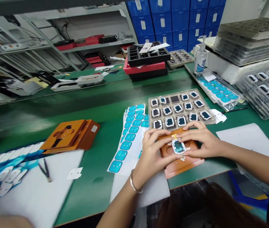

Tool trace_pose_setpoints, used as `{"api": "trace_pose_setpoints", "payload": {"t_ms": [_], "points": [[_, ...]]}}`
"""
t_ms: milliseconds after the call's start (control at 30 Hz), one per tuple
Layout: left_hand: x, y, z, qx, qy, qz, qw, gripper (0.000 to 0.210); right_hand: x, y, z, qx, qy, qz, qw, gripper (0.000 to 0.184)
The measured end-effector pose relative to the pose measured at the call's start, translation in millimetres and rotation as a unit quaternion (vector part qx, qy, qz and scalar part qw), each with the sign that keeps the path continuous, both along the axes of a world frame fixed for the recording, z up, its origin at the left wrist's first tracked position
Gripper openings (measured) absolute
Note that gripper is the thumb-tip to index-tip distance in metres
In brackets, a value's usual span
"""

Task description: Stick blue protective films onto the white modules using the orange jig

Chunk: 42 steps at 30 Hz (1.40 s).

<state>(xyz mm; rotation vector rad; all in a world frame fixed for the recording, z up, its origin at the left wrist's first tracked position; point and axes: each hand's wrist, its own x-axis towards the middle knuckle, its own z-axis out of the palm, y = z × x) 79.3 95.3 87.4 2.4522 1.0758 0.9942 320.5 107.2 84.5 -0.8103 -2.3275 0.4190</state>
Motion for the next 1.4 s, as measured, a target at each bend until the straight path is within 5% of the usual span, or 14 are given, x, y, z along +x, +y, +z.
{"api": "trace_pose_setpoints", "payload": {"t_ms": [200,367,500,900,1167,1233,1300,1400], "points": [[7,-5,-3.7,-0.001,0.019,-0.038,0.999,0.073,-4,-2,-8.3,-0.084,0.084,-0.021,0.993,0.05],[8,-7,-2.1,0.104,0.046,-0.023,0.993,0.075,-6,-3,-14.3,-0.267,0.232,0.039,0.935,0.058],[8,-6,-1.7,0.162,0.064,-0.008,0.985,0.065,-7,-3,-12.8,-0.329,0.284,0.059,0.899,0.053],[9,-9,5.7,0.217,0.057,0.006,0.975,0.062,-8,-1,-10.5,-0.381,0.33,0.056,0.862,0.051],[2,-3,10.5,0.239,0.029,-0.049,0.969,0.022,-7,0,-9.7,-0.35,0.323,0.025,0.879,0.047],[-9,9,8.1,0.189,0.003,0.011,0.982,0.018,-6,1,-9.7,-0.34,0.325,0.008,0.882,0.045],[-25,26,1.5,0.116,0.007,0.138,0.984,0.018,-4,3,-9.7,-0.329,0.33,0.0,0.884,0.044],[-50,53,-15.9,0.007,0.093,0.305,0.948,0.033,-3,5,-10.2,-0.329,0.329,-0.003,0.885,0.044]]}}
